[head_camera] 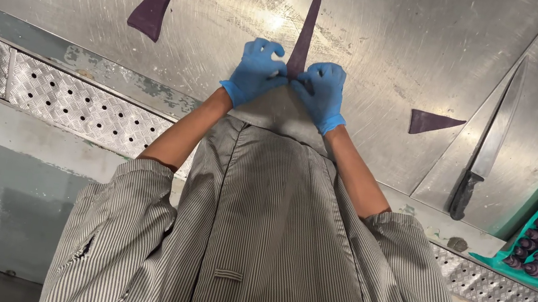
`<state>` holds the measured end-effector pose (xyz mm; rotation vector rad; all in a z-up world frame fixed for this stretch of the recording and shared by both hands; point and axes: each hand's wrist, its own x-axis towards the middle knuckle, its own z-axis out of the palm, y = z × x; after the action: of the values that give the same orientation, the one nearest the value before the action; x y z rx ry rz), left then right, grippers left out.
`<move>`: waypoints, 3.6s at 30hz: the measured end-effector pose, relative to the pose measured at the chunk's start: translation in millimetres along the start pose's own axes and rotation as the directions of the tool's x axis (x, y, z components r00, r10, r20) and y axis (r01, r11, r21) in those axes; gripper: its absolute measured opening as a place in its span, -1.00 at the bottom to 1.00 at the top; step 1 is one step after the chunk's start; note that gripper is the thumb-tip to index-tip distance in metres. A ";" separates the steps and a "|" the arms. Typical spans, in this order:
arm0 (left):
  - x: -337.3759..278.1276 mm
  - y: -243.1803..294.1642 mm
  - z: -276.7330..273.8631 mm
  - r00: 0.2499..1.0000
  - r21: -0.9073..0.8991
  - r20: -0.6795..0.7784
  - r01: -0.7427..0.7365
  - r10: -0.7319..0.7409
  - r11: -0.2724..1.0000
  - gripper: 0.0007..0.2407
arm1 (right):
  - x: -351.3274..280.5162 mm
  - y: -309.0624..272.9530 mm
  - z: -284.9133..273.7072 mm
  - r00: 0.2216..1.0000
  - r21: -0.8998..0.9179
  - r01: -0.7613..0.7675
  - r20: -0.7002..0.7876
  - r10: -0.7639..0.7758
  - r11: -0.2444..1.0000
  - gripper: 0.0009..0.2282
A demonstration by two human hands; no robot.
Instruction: Rolling and shaping purple pastry triangles on a stainless steel work surface.
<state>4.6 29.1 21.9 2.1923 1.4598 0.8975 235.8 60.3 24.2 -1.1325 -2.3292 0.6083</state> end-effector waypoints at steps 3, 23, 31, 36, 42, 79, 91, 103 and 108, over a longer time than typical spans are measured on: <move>1.8 -5.6 10.1 0.995 -0.005 -0.007 0.100 -0.100 0.995 -0.71 | 6.3 0.9 -0.3 0.999 0.050 -0.033 -0.023 0.034 0.998 -0.79; -5.3 -11.9 18.1 0.999 0.029 0.020 -0.030 0.029 0.999 -0.90 | -3.0 20.1 18.1 0.953 -0.254 0.284 -0.030 -0.301 0.924 -0.80; 4.6 -12.5 20.3 0.998 -0.022 0.034 -0.048 0.049 0.999 -0.86 | 1.4 21.5 17.8 0.968 -0.242 0.232 -0.038 -0.248 0.942 -0.80; 13.2 -5.3 7.8 0.998 -0.066 0.025 -0.050 0.051 0.997 -0.81 | 5.9 23.4 16.9 0.974 -0.206 0.218 -0.012 -0.225 0.954 -0.80; 18.4 -10.6 10.0 0.998 -0.033 0.000 -0.062 0.062 0.998 -0.82 | 13.9 22.2 10.9 0.973 -0.140 0.227 -0.009 -0.230 0.964 -0.76; 72.8 -16.7 25.2 0.974 0.297 0.133 -0.217 0.185 0.930 -0.56 | 58.4 22.8 -12.3 0.996 -0.074 0.087 -0.009 -0.088 0.993 -0.75; 63.4 43.6 13.2 0.704 -0.843 0.535 0.407 -0.468 -0.351 -0.72 | 56.0 3.8 -63.9 0.955 0.698 -0.279 0.130 0.267 0.659 -0.33; 55.0 131.8 -30.6 0.799 -0.869 0.480 0.379 -0.361 -0.317 -0.69 | 33.1 -61.2 -163.4 0.954 0.722 -0.300 0.207 0.219 0.624 -0.45; 55.7 148.5 -32.2 0.828 -0.909 0.416 0.387 -0.376 -0.154 -0.66 | 16.6 -59.0 -178.7 0.936 0.786 -0.342 0.237 0.261 0.515 -0.42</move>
<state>99.6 18.5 152.5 0.4994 0.7418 1.1182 296.8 73.0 202.6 -1.0170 -1.5118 1.6926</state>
